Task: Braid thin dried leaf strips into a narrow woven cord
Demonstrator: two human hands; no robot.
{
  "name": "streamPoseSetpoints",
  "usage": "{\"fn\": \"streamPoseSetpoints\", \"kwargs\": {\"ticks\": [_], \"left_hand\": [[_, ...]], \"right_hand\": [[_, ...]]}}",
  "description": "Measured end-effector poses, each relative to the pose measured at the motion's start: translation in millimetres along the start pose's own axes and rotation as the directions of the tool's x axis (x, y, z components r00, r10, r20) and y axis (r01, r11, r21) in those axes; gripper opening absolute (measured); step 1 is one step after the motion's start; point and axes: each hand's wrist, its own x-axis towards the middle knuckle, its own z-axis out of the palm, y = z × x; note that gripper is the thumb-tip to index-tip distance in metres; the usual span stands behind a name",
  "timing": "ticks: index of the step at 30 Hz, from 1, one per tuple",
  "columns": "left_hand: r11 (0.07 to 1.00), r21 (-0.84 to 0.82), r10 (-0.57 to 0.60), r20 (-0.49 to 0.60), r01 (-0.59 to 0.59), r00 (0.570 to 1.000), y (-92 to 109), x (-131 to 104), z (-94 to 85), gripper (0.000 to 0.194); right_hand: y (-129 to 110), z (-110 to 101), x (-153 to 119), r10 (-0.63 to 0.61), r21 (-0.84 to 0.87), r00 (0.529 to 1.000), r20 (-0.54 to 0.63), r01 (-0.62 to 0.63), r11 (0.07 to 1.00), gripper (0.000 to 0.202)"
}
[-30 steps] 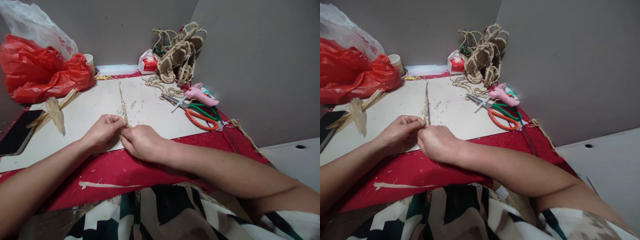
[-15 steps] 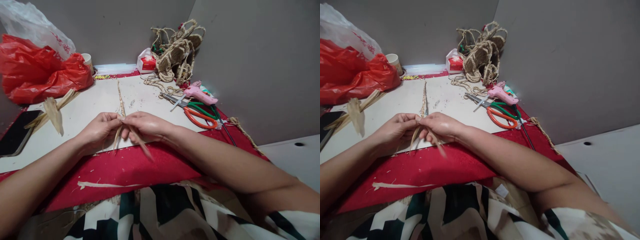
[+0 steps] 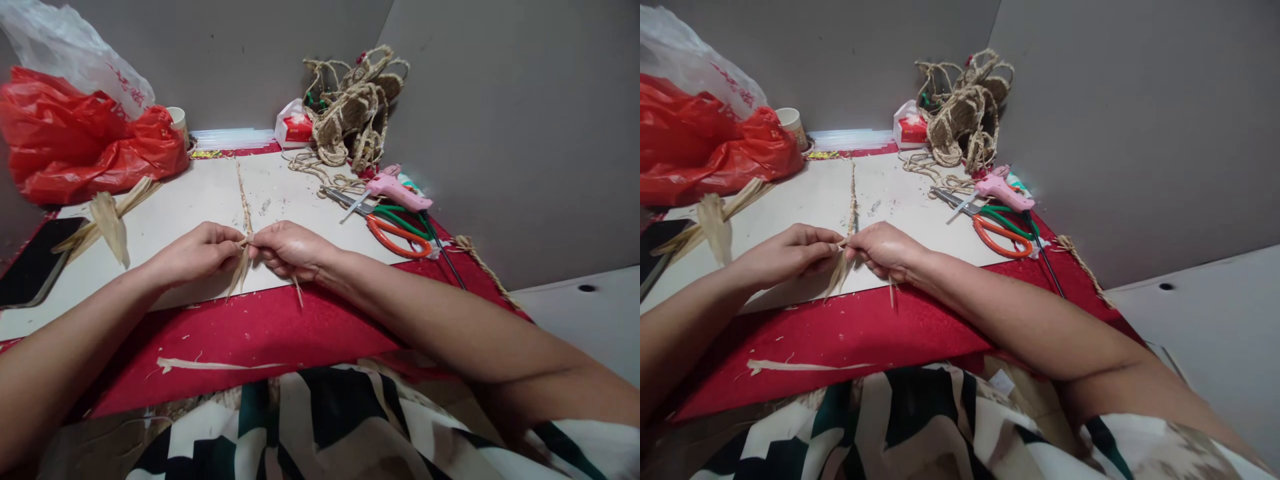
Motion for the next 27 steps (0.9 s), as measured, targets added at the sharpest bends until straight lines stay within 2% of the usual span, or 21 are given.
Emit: {"fn": "streamPoseSetpoints", "kwargs": {"ticks": [3,5,9,13,16,19,20,23,24,25,27], "left_hand": [[0.997,-0.062,-0.042,0.033,0.044,0.999,5.1,-6.3,7.5,0.02],[0.994,-0.1,-0.046,0.021,0.048,0.999,5.9,-8.7,15.6,0.017],[0.998,-0.055,-0.007,-0.079,0.002,0.997,1.9,-9.7,32.2,0.015],[0.999,0.018,0.046,-0.166,-0.044,0.985,2.3,-11.4,41.3,0.01],[1.0,0.007,-0.003,-0.113,0.004,0.994,7.6,-11.9,32.9,0.015],[0.994,0.009,-0.113,-0.059,0.113,0.992,10.6,-7.7,10.4,0.018],[0.992,0.014,-0.121,-0.086,0.123,0.989,10.2,-5.5,2.3,0.016],[0.999,-0.012,-0.048,-0.332,0.047,0.942,5.1,0.7,-12.6,0.013],[0.998,-0.055,-0.052,-0.35,0.034,0.935,3.0,2.0,-13.1,0.014],[0.993,-0.113,-0.066,-0.307,0.032,0.949,1.0,2.8,-11.5,0.016],[0.97,-0.24,-0.081,-0.13,0.048,0.988,-1.7,2.9,-4.5,0.012]], "right_hand": [[2.4,5.3,-3.6,-0.054,0.02,0.998,-0.042,0.054,0.998,0.029],[1.9,8.4,-6.5,-0.046,0.066,0.998,-0.047,0.049,0.997,0.033],[1.6,12.0,-9.3,-0.008,0.135,0.999,-0.035,0.012,0.991,0.037],[5.5,11.7,-7.3,-0.057,0.138,0.998,-0.038,0.061,0.989,0.035],[6.4,10.2,-5.6,-0.06,0.163,0.998,-0.027,0.064,0.985,0.031],[4.9,8.0,-4.3,-0.052,0.187,0.998,0.022,0.047,0.981,0.027],[4.4,7.1,-3.8,-0.048,0.186,0.998,0.043,0.039,0.982,0.024],[3.9,4.5,-1.8,-0.032,0.169,0.995,0.095,0.015,0.985,0.015],[4.0,3.8,-1.1,-0.031,0.163,0.994,0.109,0.013,0.987,0.013],[4.3,3.1,-0.3,-0.031,0.156,0.992,0.12,0.012,0.988,0.012],[4.6,1.9,1.1,-0.031,0.138,0.99,0.14,0.011,0.99,0.012]]}}
